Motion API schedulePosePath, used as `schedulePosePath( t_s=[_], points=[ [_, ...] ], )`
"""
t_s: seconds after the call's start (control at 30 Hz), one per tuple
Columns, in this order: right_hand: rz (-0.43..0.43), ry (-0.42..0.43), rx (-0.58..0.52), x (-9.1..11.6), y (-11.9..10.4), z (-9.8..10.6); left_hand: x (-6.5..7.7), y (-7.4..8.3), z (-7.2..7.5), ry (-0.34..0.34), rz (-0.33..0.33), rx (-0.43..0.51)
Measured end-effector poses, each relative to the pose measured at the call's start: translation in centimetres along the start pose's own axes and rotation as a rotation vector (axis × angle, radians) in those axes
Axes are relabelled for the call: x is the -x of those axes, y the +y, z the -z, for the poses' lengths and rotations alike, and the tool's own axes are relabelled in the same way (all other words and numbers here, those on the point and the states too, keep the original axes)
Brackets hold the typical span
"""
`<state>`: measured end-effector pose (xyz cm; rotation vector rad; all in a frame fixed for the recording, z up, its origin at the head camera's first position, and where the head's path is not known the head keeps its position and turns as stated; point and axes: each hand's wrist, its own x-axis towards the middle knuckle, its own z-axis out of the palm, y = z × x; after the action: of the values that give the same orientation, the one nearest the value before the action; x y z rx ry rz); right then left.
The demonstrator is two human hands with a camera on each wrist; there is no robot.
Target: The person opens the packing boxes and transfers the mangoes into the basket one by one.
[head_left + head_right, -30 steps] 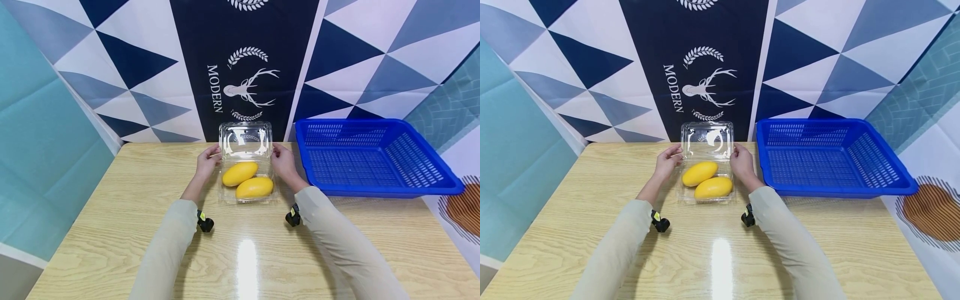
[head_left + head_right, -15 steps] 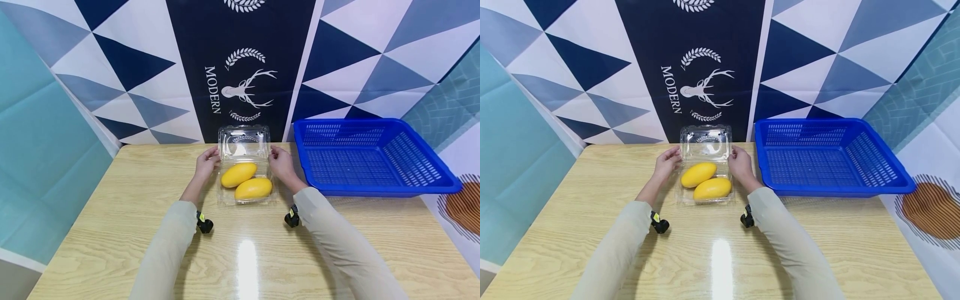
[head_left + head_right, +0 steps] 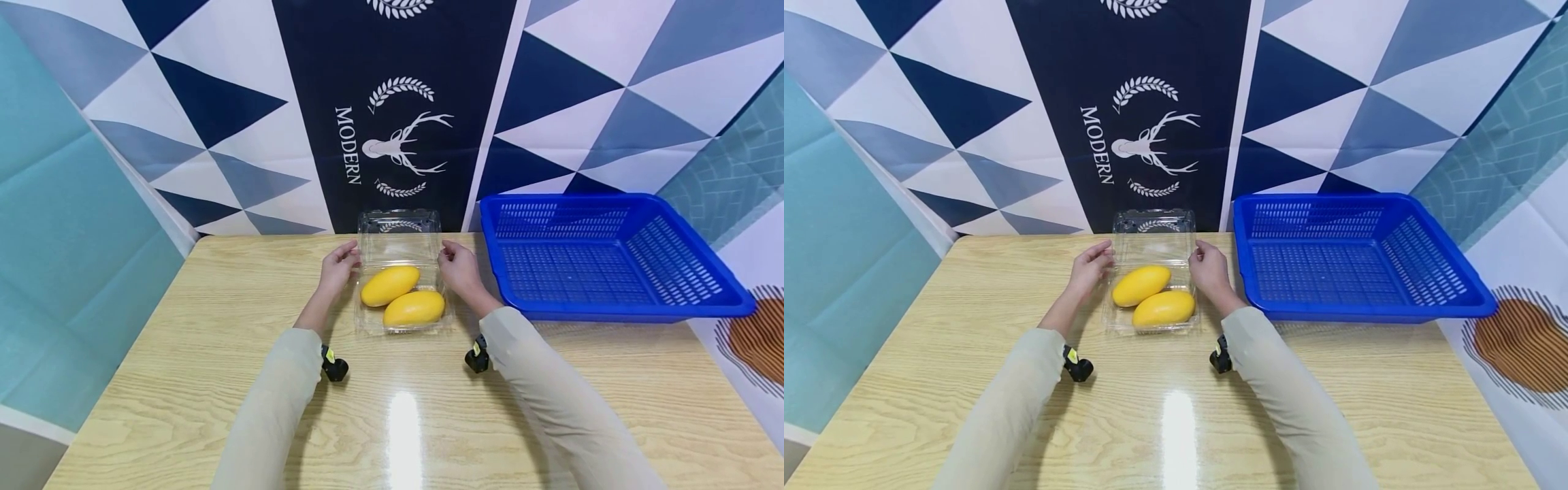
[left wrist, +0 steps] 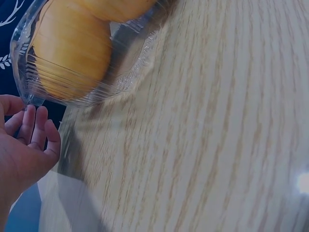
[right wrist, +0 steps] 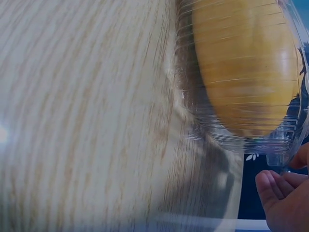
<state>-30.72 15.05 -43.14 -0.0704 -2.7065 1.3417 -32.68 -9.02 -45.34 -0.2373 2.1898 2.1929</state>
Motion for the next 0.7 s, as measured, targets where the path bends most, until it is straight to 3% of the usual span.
schedulePosePath(
  t_s=[0.33,0.7],
  points=[
    [0.021,0.006,0.022,0.02,0.21,-0.04,-0.13,-0.13,0.12,-0.009,0.045,-0.024],
    [-0.050,-0.036,0.021,0.04,0.21,-0.10,-0.02,-0.07,0.19,-0.024,0.101,-0.063]
  ],
)
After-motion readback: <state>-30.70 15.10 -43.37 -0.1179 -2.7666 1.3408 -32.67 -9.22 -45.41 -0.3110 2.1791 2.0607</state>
